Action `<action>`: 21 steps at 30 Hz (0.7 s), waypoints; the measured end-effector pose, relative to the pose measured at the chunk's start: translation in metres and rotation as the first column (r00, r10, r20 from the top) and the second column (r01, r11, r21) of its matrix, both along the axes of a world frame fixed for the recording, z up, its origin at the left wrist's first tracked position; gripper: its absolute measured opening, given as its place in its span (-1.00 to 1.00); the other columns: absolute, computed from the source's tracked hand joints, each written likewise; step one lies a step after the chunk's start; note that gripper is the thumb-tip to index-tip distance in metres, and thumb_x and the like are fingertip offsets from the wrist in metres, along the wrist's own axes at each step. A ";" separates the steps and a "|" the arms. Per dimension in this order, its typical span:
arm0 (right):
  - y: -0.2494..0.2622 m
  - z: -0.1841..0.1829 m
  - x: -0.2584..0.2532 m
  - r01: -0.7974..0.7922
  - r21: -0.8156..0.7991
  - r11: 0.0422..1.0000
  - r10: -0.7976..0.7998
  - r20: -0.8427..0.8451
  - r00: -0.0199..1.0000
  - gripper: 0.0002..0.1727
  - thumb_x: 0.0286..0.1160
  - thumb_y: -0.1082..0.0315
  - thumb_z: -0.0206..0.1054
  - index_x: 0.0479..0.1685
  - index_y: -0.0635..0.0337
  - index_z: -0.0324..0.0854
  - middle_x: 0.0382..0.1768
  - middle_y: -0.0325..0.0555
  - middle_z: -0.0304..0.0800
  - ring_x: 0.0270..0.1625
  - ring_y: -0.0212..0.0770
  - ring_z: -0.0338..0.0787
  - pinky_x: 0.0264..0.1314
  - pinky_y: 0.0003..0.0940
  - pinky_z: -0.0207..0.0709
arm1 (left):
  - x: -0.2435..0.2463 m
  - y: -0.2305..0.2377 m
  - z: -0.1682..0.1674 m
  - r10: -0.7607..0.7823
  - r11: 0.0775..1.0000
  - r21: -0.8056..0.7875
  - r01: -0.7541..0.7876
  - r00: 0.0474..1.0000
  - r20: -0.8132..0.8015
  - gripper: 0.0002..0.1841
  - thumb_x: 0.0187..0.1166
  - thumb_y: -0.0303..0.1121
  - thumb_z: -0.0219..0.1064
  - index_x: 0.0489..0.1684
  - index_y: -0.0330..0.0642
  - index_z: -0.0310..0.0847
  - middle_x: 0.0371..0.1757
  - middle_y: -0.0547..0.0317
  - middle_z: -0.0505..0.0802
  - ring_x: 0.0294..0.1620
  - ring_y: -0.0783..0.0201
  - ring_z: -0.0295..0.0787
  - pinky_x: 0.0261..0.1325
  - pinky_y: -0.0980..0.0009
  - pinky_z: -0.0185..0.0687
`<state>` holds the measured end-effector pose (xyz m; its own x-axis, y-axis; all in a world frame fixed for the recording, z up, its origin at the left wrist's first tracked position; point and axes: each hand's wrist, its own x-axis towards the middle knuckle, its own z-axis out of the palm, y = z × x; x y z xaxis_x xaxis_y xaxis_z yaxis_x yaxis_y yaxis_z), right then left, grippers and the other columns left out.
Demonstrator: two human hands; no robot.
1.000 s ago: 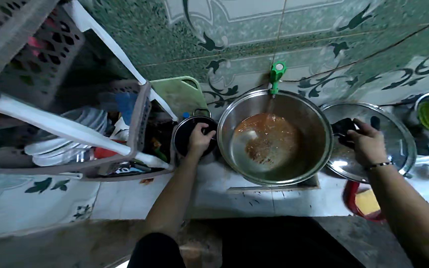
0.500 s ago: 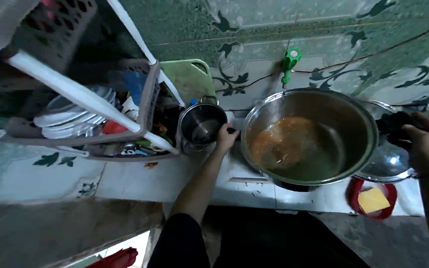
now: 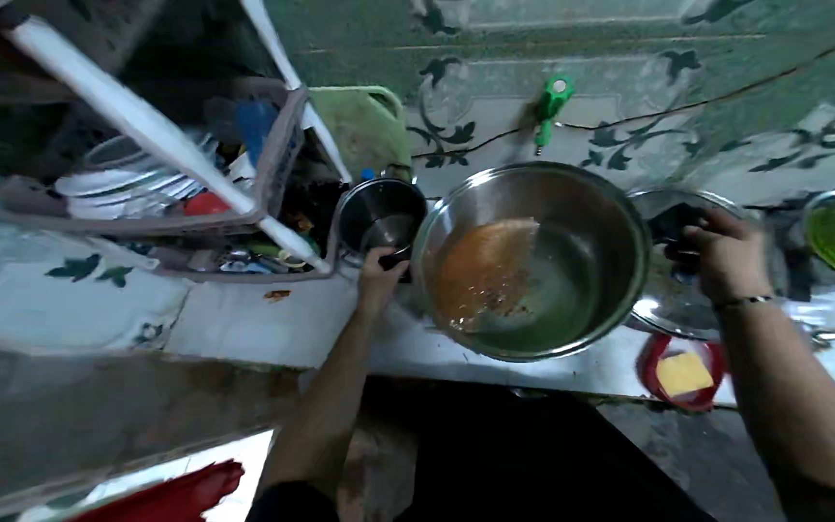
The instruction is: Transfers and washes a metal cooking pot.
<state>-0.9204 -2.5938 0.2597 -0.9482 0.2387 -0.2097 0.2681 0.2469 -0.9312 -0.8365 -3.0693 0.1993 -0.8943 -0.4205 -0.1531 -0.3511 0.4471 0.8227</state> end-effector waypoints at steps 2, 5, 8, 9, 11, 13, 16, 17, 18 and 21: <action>-0.004 -0.006 0.000 0.011 -0.051 0.999 -0.011 0.002 1.000 -0.49 0.70 0.46 0.15 0.64 0.14 0.43 0.26 0.14 0.70 -0.08 -0.14 0.82 -0.03 -0.16 0.77 | 0.008 -0.005 0.007 -0.001 1.000 -0.019 0.001 1.000 0.008 -0.48 0.52 -0.31 0.54 0.44 -0.26 0.54 0.39 -0.21 0.72 0.34 -0.07 0.72 0.37 -0.11 0.65; -0.001 -0.026 0.008 0.016 -0.140 0.990 -0.015 0.011 1.000 -0.48 0.67 0.50 0.17 0.64 0.15 0.45 0.24 0.17 0.73 -0.14 -0.11 0.83 -0.10 -0.15 0.77 | 0.017 -0.010 0.022 0.018 0.997 -0.077 -0.012 0.996 0.087 -0.47 0.56 -0.22 0.51 0.50 -0.12 0.53 0.42 -0.21 0.69 0.20 -0.10 0.75 0.17 -0.16 0.68; -0.002 -0.044 0.024 0.011 -0.189 0.982 -0.005 0.035 0.999 -0.44 0.66 0.50 0.19 0.69 0.15 0.40 0.26 0.20 0.73 -0.12 -0.05 0.86 -0.08 -0.11 0.79 | 0.026 -0.022 0.024 0.033 0.995 -0.092 -0.024 0.995 0.096 -0.43 0.52 -0.30 0.52 0.52 -0.17 0.49 0.33 -0.23 0.70 0.04 0.01 0.75 0.03 -0.04 0.70; -0.005 -0.046 0.031 0.009 -0.191 0.982 0.000 0.045 0.999 -0.42 0.67 0.49 0.18 0.71 0.15 0.37 0.30 0.21 0.71 -0.10 -0.04 0.86 -0.05 -0.11 0.78 | 0.027 -0.026 0.026 0.031 0.995 -0.095 -0.021 0.994 0.105 -0.41 0.52 -0.30 0.52 0.54 -0.18 0.47 0.34 -0.24 0.69 0.05 0.01 0.75 0.04 -0.03 0.70; -0.012 -0.048 0.043 0.031 -0.192 0.981 -0.021 0.053 0.998 -0.41 0.67 0.50 0.18 0.73 0.15 0.36 0.30 0.22 0.70 -0.12 -0.05 0.84 -0.08 -0.13 0.77 | 0.027 -0.029 0.032 0.015 0.994 -0.106 -0.004 0.995 0.102 -0.43 0.54 -0.31 0.51 0.54 -0.21 0.47 0.36 -0.26 0.67 0.12 0.00 0.72 0.09 -0.02 0.68; -0.018 -0.050 0.057 0.082 -0.211 0.974 -0.066 0.078 0.995 -0.42 0.68 0.49 0.18 0.73 0.12 0.37 0.33 0.22 0.69 -0.09 -0.05 0.84 -0.06 -0.13 0.75 | 0.026 -0.032 0.036 0.001 0.993 -0.118 0.010 0.996 0.089 -0.45 0.54 -0.33 0.50 0.51 -0.21 0.49 0.35 -0.25 0.67 0.11 0.02 0.71 0.06 0.00 0.67; -0.023 -0.052 0.078 0.143 -0.253 0.957 -0.122 0.095 0.988 -0.42 0.69 0.51 0.17 0.73 0.12 0.37 0.34 0.23 0.67 -0.08 -0.06 0.84 -0.06 -0.15 0.77 | 0.028 -0.034 0.036 -0.023 0.994 -0.104 0.032 0.996 0.085 -0.44 0.54 -0.36 0.50 0.53 -0.22 0.47 0.37 -0.26 0.66 0.13 0.00 0.72 0.08 -0.02 0.68; -0.024 -0.050 0.083 0.153 -0.258 0.954 -0.133 0.094 0.987 -0.43 0.70 0.52 0.16 0.72 0.12 0.37 0.34 0.24 0.67 -0.08 -0.06 0.85 -0.06 -0.16 0.77 | 0.029 -0.034 0.037 -0.028 0.995 -0.098 0.035 0.996 0.079 -0.44 0.53 -0.37 0.51 0.53 -0.22 0.47 0.37 -0.26 0.66 0.14 0.00 0.72 0.08 -0.02 0.68; -0.025 -0.050 0.088 0.161 -0.260 0.952 -0.141 0.091 0.986 -0.44 0.70 0.52 0.15 0.71 0.14 0.38 0.35 0.24 0.66 -0.06 -0.06 0.85 -0.05 -0.16 0.78 | 0.030 -0.034 0.037 -0.035 0.994 -0.099 0.043 0.997 0.074 -0.44 0.52 -0.37 0.51 0.51 -0.22 0.47 0.36 -0.25 0.67 0.12 0.02 0.72 0.07 0.00 0.68; -0.022 -0.051 0.102 0.214 -0.274 0.938 -0.191 0.108 0.976 -0.48 0.72 0.46 0.14 0.67 0.13 0.44 0.36 0.21 0.67 -0.03 -0.04 0.83 -0.03 -0.12 0.75 | 0.029 -0.031 0.040 -0.065 0.989 -0.126 0.072 0.996 0.062 -0.48 0.52 -0.35 0.53 0.46 -0.22 0.53 0.37 -0.25 0.66 0.08 0.02 0.71 0.02 0.01 0.67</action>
